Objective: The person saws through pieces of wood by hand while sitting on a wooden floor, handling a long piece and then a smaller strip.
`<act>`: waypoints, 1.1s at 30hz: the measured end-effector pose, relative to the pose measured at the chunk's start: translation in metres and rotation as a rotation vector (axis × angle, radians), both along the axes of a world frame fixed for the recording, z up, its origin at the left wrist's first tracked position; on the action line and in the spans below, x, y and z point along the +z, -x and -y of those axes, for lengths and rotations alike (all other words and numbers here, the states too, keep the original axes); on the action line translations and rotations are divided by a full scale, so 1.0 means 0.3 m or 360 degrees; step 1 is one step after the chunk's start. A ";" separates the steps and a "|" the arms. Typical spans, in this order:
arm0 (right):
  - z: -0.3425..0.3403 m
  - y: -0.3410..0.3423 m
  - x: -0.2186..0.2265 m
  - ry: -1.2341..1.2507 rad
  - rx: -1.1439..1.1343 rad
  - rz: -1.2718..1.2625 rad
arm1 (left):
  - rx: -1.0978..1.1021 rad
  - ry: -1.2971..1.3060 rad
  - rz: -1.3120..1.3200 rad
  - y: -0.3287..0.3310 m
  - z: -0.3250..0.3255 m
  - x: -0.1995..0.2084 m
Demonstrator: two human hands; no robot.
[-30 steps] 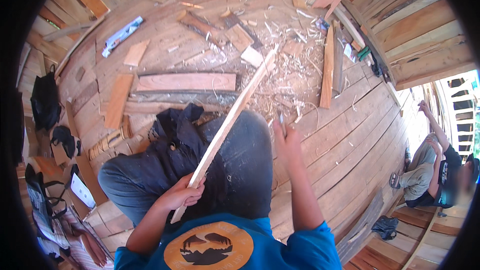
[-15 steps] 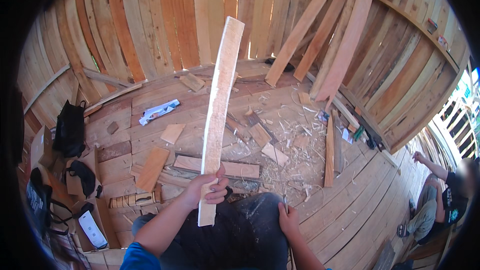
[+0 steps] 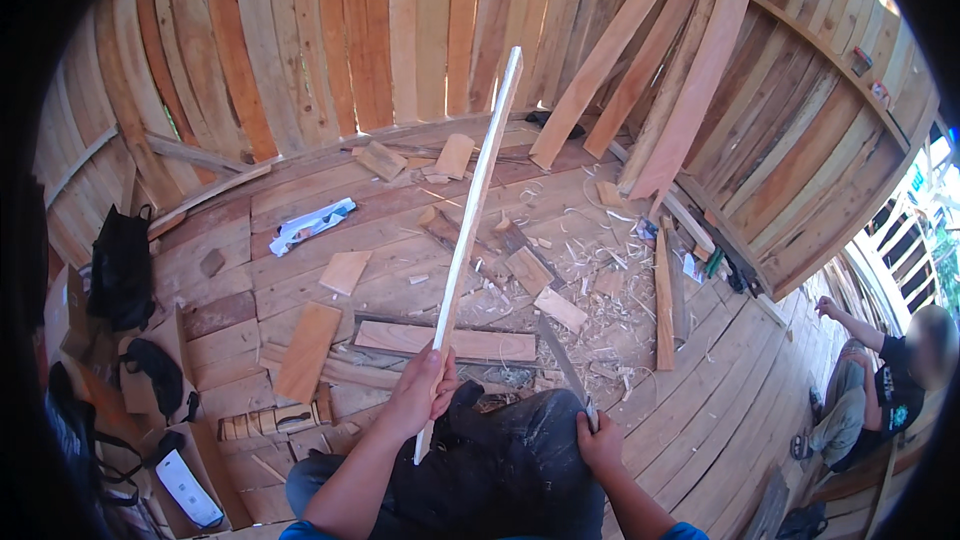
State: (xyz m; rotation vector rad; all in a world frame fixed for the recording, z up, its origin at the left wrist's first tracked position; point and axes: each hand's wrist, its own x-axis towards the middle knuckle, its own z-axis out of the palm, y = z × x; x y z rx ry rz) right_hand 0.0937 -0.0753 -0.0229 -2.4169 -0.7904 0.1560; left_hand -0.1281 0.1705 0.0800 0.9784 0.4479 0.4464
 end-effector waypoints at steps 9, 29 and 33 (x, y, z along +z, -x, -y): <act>-0.001 -0.005 -0.022 -0.0043 0.0015 0.0045 | -0.0556 0.0900 0.0543 0.013 -0.014 0.012; 0.004 0.000 -0.027 -0.0097 0.0001 0.0129 | 0.0332 -0.0936 -0.0415 -0.031 0.008 -0.043; 0.011 0.001 -0.030 -0.0094 -0.0016 0.0094 | 0.0372 -0.1231 -0.0546 -0.013 0.014 0.022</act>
